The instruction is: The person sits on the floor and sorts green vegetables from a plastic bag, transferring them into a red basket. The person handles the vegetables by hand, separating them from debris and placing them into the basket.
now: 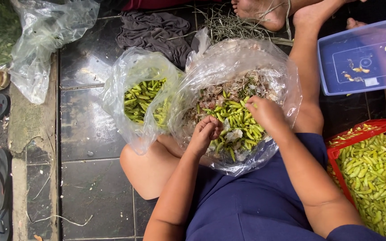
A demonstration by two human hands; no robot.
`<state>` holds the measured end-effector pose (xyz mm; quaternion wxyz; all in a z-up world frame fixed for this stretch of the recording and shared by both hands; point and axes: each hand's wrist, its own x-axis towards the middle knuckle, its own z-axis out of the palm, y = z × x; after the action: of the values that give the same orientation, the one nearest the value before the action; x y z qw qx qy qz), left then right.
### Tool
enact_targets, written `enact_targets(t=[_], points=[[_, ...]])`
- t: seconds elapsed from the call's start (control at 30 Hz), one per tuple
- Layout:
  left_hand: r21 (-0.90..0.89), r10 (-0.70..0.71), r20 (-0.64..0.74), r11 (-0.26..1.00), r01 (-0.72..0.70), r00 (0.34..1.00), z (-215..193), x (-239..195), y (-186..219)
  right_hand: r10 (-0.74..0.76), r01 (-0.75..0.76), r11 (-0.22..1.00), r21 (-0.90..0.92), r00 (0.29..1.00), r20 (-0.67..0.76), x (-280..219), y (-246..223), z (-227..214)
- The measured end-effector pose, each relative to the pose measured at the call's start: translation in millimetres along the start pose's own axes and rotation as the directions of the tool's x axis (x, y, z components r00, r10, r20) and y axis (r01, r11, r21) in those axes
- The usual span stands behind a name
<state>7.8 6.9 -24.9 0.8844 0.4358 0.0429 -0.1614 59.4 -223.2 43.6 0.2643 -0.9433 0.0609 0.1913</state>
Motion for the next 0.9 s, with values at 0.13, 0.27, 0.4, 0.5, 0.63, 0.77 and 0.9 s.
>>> enact_targets(t=[0.13, 0.27, 0.4, 0.5, 0.63, 0.77, 0.9], points=[[0.036, -0.018, -0.042, 0.999, 0.020, 0.999, 2, 0, 0, -0.122, 0.112, 0.955, -0.274, 0.992, -0.021, 26, 10, 47], [0.103, -0.034, -0.095, 0.994, 0.044, 0.995, 11, -4, 9, -0.064, 0.065, 0.981, -0.183, 0.998, 0.007, 26, 2, 32], [0.152, -0.054, -0.099, 0.986, 0.068, 0.994, 15, -3, 9, -0.021, 0.026, 0.990, -0.138, 0.999, 0.039, 21, 6, 34], [0.193, -0.064, -0.116, 0.978, 0.086, 0.991, 15, -3, 6, 0.001, 0.001, 0.979, -0.204, 1.000, 0.012, 22, 5, 39], [0.195, -0.079, -0.130, 0.975, 0.103, 0.988, 11, -1, 1, -0.093, 0.090, 0.974, -0.210, 0.996, -0.003, 29, 4, 46], [0.196, -0.092, -0.152, 0.973, 0.121, 0.984, 10, -2, 1, -0.088, 0.090, 0.971, -0.220, 0.996, 0.021, 25, 0, 35], [0.227, -0.099, -0.162, 0.965, 0.135, 0.982, 6, 0, -6, -0.053, 0.052, 0.996, -0.077, 0.999, -0.008, 0, -19, 13]])
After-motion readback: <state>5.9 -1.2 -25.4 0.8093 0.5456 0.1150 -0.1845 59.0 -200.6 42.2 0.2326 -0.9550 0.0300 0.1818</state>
